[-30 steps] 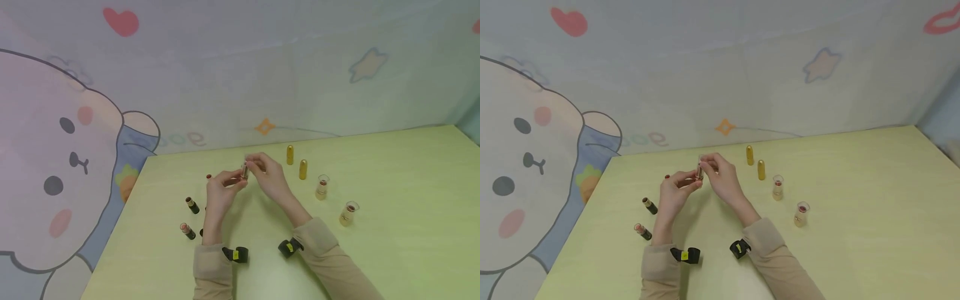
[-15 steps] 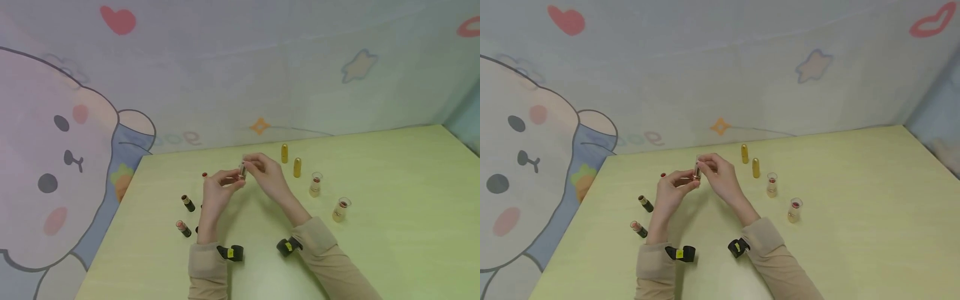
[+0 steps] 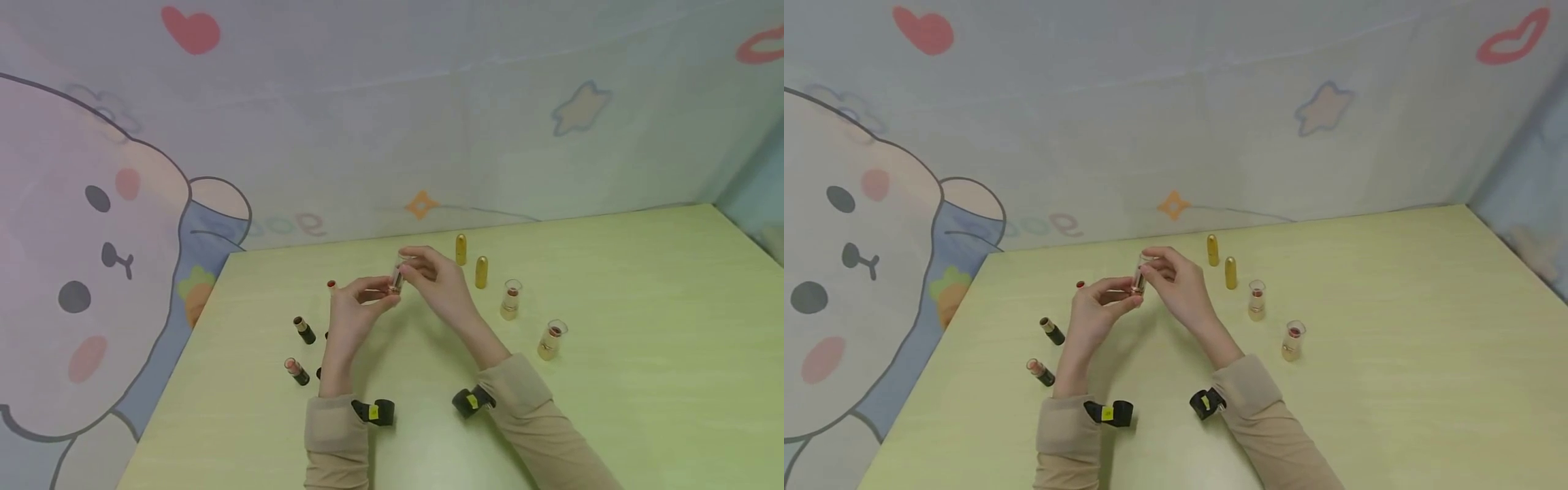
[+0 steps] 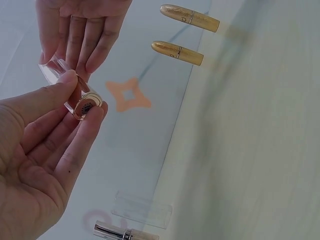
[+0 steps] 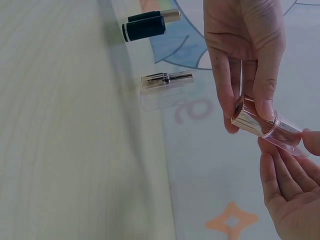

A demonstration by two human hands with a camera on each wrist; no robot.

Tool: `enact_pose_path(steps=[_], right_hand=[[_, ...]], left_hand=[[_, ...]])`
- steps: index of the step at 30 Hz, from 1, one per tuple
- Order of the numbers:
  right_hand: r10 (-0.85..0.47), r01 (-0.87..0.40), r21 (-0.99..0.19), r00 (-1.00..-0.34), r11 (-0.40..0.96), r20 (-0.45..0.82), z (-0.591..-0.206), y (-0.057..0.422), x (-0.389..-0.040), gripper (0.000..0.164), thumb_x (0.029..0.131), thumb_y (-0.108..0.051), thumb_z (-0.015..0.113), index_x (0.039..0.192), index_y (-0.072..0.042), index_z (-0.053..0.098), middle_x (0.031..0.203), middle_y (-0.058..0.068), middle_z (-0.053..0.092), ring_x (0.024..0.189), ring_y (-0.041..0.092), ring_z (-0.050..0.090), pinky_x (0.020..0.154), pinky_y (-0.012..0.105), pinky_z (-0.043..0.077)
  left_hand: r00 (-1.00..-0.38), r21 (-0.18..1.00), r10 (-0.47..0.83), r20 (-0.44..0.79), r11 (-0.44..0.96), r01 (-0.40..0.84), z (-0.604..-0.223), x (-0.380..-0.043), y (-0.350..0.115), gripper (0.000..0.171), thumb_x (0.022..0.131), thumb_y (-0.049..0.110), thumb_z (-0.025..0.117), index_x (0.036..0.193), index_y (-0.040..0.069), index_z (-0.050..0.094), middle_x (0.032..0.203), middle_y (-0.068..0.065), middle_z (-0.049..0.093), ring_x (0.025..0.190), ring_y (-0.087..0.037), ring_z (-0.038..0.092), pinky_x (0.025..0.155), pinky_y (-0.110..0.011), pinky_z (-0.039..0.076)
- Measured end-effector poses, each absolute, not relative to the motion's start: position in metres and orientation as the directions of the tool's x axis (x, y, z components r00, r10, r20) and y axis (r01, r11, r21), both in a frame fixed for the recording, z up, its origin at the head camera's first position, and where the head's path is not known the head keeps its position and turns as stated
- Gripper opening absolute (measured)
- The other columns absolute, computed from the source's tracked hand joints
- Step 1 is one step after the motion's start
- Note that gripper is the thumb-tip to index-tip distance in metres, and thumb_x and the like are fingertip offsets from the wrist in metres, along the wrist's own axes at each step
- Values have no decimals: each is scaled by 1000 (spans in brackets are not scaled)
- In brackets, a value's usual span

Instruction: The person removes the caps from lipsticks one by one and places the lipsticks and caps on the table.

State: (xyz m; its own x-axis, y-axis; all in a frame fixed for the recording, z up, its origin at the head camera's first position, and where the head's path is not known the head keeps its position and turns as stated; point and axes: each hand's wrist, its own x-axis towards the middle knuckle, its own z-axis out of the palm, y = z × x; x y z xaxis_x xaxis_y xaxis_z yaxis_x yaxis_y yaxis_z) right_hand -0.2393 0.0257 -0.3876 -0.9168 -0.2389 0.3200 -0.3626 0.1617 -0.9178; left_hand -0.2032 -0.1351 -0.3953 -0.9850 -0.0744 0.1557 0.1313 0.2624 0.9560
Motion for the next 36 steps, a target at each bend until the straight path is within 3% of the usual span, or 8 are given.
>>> enact_pose_path(steps=[9,17,25,36], right_hand=[[-237,-344,-925,-923,162,302,-388,35,-234,31,94,-17,62,123,-6,61,113,18,70,103,30,68,89,42,55],[-242,-342,-929,-922,142,303,-384,38,-230,32,94,-16,62,123,-2,60,110,20,70,100,31,69,87,38,56],[-241,-332,-932,-926,147,292,-377,42,-227,33,93,-18,64,121,-3,59,110,19,70,100,30,69,91,42,54],[-268,-368,-919,-908,138,323,-371,46,-223,30,92,-14,64,120,-2,59,107,20,70,97,29,70,82,21,54]], left_hand=[[-987,952,-48,152,277,133,-372,-184,-126,30,81,2,74,111,-1,69,109,-19,69,101,-32,66,84,-32,57],[-987,953,-52,151,273,131,-400,-199,-134,29,80,11,78,108,11,72,103,-8,72,96,-21,67,83,-30,57],[-988,944,-32,153,300,136,-399,-197,-137,29,80,12,78,108,11,72,100,-7,72,95,-19,67,82,-29,57],[-986,941,1,168,299,160,-404,-196,-144,30,80,10,77,110,10,71,104,-7,71,98,-18,66,84,-27,57]])
